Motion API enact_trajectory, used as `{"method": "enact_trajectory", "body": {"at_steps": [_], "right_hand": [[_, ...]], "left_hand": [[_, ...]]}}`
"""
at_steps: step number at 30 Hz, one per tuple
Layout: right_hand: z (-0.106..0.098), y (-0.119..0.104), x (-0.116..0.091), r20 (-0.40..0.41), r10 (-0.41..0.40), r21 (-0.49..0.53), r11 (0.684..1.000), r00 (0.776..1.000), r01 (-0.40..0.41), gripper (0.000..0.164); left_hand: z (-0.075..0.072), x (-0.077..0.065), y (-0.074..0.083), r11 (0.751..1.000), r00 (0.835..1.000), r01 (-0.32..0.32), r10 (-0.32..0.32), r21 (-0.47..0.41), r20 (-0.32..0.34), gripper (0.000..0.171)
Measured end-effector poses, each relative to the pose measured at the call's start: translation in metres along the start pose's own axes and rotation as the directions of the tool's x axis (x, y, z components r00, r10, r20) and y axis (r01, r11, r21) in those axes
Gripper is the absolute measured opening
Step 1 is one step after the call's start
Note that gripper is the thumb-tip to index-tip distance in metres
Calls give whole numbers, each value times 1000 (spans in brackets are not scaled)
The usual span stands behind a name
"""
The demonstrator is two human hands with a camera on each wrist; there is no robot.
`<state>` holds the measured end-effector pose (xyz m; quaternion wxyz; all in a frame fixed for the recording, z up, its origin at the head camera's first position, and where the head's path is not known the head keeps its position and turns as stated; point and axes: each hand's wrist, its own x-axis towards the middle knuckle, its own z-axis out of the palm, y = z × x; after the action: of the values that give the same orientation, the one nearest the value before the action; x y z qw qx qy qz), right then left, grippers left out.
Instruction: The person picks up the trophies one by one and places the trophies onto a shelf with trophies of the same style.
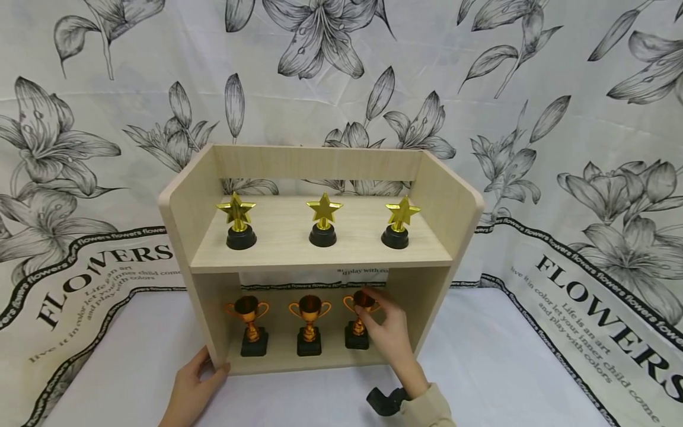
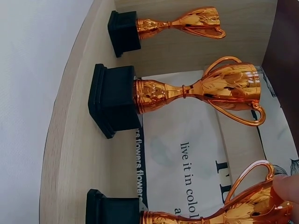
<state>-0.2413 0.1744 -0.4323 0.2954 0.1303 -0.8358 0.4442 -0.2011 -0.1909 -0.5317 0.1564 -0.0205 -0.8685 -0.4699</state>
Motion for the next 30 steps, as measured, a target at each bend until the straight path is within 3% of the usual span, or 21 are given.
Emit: {"method": "enact_trajectory", "body": {"at_steps": [30], "right_hand": [[-1,-5,1,13,9,-1,1000,1000,-9,38]], "left_hand": [[0,0,-1,1000,1000,-26,26,7,-2,54]]}}
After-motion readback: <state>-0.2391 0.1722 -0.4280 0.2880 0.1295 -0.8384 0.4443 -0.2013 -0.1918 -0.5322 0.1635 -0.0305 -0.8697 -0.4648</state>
